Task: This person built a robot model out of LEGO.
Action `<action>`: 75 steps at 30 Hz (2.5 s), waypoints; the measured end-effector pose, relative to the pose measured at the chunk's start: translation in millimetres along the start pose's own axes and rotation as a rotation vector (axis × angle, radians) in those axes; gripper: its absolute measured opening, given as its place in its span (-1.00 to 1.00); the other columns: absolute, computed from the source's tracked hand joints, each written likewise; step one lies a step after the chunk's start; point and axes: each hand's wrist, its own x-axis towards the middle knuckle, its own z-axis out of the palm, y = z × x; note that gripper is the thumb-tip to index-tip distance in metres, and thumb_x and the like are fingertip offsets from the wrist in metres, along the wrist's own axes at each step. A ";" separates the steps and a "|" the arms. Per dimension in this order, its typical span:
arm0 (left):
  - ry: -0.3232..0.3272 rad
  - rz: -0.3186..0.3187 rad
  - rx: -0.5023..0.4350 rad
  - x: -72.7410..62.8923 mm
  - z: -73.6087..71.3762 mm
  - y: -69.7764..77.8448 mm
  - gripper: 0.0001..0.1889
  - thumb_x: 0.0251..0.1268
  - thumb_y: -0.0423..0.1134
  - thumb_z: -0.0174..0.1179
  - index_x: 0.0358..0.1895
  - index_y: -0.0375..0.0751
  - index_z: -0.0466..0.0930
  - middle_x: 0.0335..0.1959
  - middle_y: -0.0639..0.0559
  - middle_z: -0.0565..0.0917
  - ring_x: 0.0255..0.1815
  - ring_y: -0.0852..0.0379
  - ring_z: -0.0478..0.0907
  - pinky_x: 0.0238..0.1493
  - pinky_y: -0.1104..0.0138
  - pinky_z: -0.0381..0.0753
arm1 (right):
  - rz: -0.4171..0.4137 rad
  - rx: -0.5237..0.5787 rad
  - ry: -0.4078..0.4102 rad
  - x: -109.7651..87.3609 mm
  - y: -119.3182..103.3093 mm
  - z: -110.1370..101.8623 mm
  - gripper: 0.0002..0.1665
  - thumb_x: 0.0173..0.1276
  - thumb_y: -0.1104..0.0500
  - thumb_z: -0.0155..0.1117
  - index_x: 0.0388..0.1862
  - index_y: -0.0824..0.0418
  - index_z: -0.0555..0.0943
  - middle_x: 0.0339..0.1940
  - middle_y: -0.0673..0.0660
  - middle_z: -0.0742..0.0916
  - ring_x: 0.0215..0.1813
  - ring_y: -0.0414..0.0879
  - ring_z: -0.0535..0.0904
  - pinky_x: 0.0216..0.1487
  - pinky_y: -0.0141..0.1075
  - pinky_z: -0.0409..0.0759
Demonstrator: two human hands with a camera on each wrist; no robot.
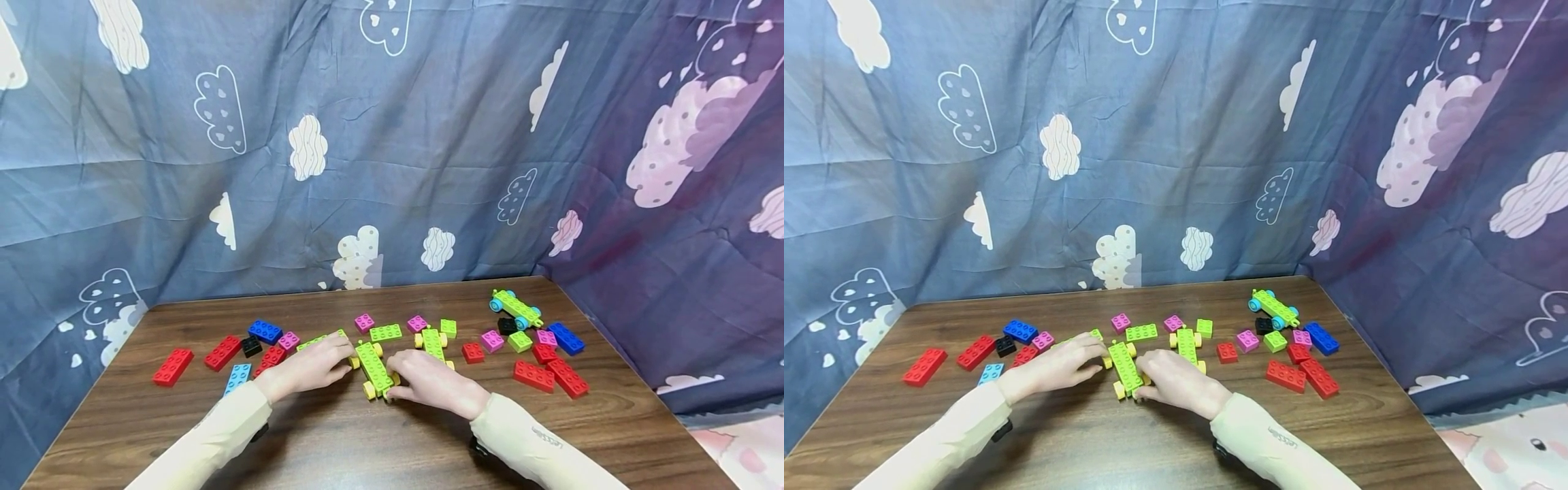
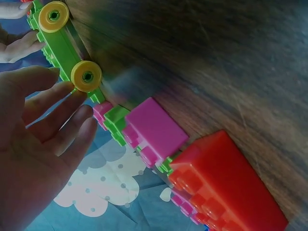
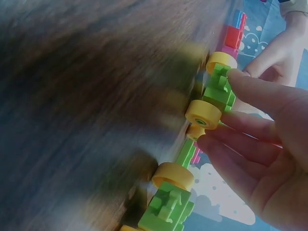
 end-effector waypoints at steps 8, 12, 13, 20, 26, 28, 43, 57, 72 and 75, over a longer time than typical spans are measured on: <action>-0.038 -0.006 -0.004 -1.1 -1.6 1.3 -0.78 0.35 -0.28 0.23 -0.01 -0.25 0.66 -0.06 -0.03 0.71 0.01 0.08 0.63 0.12 0.20 0.64 | 0.013 -0.047 0.037 -0.8 -3.1 3.7 -0.55 0.09 -0.11 0.54 -0.37 0.14 0.52 -0.52 -0.11 0.48 -0.47 -0.32 0.26 -0.46 -0.50 0.28; -0.027 0.001 -0.010 -1.3 -2.2 -0.2 -0.79 0.34 -0.28 0.24 -0.02 -0.22 0.67 -0.07 -0.01 0.72 0.00 0.09 0.63 0.11 0.21 0.64 | 0.026 -0.053 0.030 -0.6 -4.9 3.0 -0.55 0.10 -0.10 0.54 -0.36 0.15 0.51 -0.51 -0.10 0.45 -0.47 -0.31 0.26 -0.47 -0.50 0.27; -0.019 0.009 -0.009 -1.3 -2.6 -0.6 -0.81 0.34 -0.29 0.25 -0.04 -0.22 0.67 -0.10 -0.01 0.72 -0.03 0.10 0.63 0.08 0.22 0.65 | 0.030 -0.052 0.023 -0.6 -5.1 2.5 -0.55 0.11 -0.09 0.54 -0.36 0.15 0.51 -0.50 -0.10 0.46 -0.46 -0.31 0.26 -0.46 -0.50 0.27; 0.002 0.014 0.002 -1.1 -5.5 -2.9 -0.96 0.33 -0.25 0.26 -0.25 -0.08 0.68 -0.34 0.13 0.64 -0.27 0.24 0.55 -0.19 0.33 0.64 | 0.023 -0.012 -0.008 -2.1 -4.5 -0.7 -0.61 0.10 0.00 0.55 -0.30 0.15 0.53 -0.42 -0.04 0.57 -0.40 -0.31 0.34 -0.38 -0.48 0.39; 0.006 -0.022 0.028 0.4 -8.4 -5.7 -0.96 0.30 -0.20 0.31 -0.32 0.00 0.68 -0.35 0.18 0.65 -0.32 0.29 0.53 -0.28 0.40 0.63 | 0.017 0.009 -0.032 -2.7 -3.5 -1.1 -0.61 0.12 0.03 0.53 -0.24 0.15 0.53 -0.38 -0.01 0.58 -0.36 -0.30 0.37 -0.31 -0.46 0.44; 0.014 -0.038 0.037 2.4 -9.2 -6.2 -0.96 0.27 -0.18 0.34 -0.31 -0.01 0.67 -0.33 0.16 0.66 -0.31 0.27 0.53 -0.28 0.41 0.63 | 0.020 0.009 -0.040 -2.5 -3.3 -0.9 -0.61 0.12 0.03 0.53 -0.23 0.15 0.53 -0.38 -0.01 0.58 -0.35 -0.30 0.37 -0.30 -0.46 0.44; -0.100 0.017 -0.023 17.7 -6.4 -3.1 -0.65 0.23 -0.16 0.36 0.07 -0.16 0.66 -0.01 -0.01 0.71 0.05 0.06 0.60 0.11 0.19 0.63 | -0.006 0.033 -0.066 -0.8 -1.5 -2.9 -0.66 0.15 0.13 0.49 -0.23 0.15 0.50 -0.34 0.01 0.59 -0.35 -0.29 0.37 -0.32 -0.48 0.43; -0.100 0.001 -0.002 17.2 -8.6 -0.9 -0.75 0.24 -0.19 0.36 -0.03 -0.12 0.70 -0.13 0.03 0.71 -0.05 0.11 0.60 0.01 0.24 0.66 | -0.012 -0.070 0.001 -2.8 -4.2 -5.0 -0.61 0.13 -0.05 0.53 -0.24 0.13 0.57 -0.33 -0.01 0.62 -0.34 -0.31 0.37 -0.34 -0.47 0.45; -0.088 0.020 0.003 6.1 -12.8 -0.5 -0.75 0.21 -0.09 0.38 -0.11 -0.11 0.74 -0.19 0.06 0.68 -0.11 0.17 0.56 -0.05 0.31 0.64 | -0.026 -0.098 0.026 3.2 0.7 -2.9 -0.71 0.12 0.07 0.56 -0.27 0.09 0.63 -0.23 -0.02 0.67 -0.18 -0.21 0.60 -0.15 -0.37 0.63; -0.095 0.018 -0.002 5.9 -12.7 -1.0 -0.75 0.22 -0.11 0.37 -0.10 -0.13 0.73 -0.13 0.05 0.68 -0.04 0.14 0.57 0.03 0.29 0.64 | -0.035 -0.109 0.056 3.4 1.4 -1.7 -0.70 0.09 0.11 0.58 -0.33 0.09 0.59 -0.27 -0.03 0.63 -0.23 -0.23 0.55 -0.22 -0.40 0.60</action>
